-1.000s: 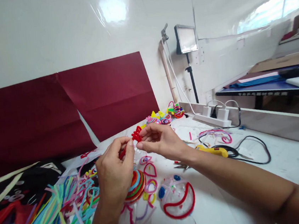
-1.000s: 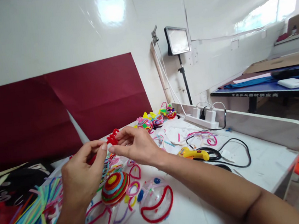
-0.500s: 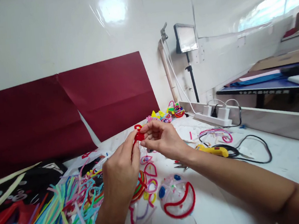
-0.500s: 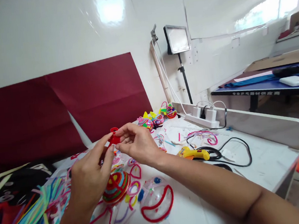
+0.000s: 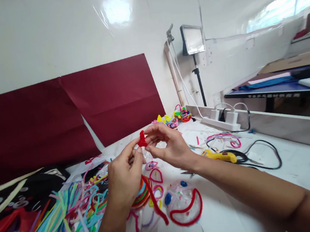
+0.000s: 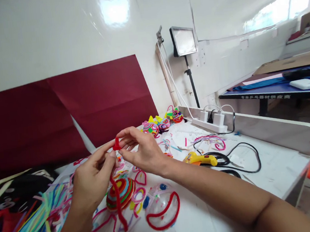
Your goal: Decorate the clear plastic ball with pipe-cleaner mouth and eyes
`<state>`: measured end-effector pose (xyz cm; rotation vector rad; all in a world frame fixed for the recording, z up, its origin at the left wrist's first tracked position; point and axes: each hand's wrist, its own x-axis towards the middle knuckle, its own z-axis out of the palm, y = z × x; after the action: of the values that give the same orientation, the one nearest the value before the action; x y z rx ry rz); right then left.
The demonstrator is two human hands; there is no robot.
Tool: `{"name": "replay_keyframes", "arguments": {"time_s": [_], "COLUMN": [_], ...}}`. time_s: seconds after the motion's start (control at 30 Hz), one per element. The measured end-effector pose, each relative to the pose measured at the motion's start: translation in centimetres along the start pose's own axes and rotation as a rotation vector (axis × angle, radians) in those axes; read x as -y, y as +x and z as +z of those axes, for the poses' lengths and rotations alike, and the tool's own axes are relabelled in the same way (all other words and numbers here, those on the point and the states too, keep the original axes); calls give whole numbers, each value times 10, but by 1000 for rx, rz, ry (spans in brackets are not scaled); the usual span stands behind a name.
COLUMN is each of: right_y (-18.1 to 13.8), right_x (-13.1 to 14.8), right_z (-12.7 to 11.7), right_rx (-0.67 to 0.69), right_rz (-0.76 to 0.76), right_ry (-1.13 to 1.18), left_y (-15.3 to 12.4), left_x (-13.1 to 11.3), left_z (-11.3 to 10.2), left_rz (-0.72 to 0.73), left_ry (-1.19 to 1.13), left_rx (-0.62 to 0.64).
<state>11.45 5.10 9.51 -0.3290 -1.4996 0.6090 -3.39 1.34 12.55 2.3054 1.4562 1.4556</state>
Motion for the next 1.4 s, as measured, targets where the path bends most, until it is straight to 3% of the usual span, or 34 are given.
{"name": "replay_keyframes", "arguments": {"time_s": [0.17, 0.5, 0.77, 0.97, 1.27, 1.4], "right_y": [0, 6, -1, -1, -3, -1], "right_x": [2, 8, 5, 4, 8, 9], "right_z": [1, -1, 2, 1, 0, -1], "right_rx": [9, -7, 27, 17, 103, 76], "right_rz": [9, 285, 66, 54, -56, -8], "right_ry": [65, 265, 10, -38, -134, -104], "left_y": [1, 0, -1, 0, 0, 1], "left_x": [3, -4, -3, -2, -1, -1], "left_z": [1, -3, -4, -4, -5, -4], "left_rz": [-64, 67, 62, 63, 83, 19], "left_ry": [-79, 64, 54, 55, 96, -75], "left_rx": [41, 50, 63, 68, 13, 68]}}
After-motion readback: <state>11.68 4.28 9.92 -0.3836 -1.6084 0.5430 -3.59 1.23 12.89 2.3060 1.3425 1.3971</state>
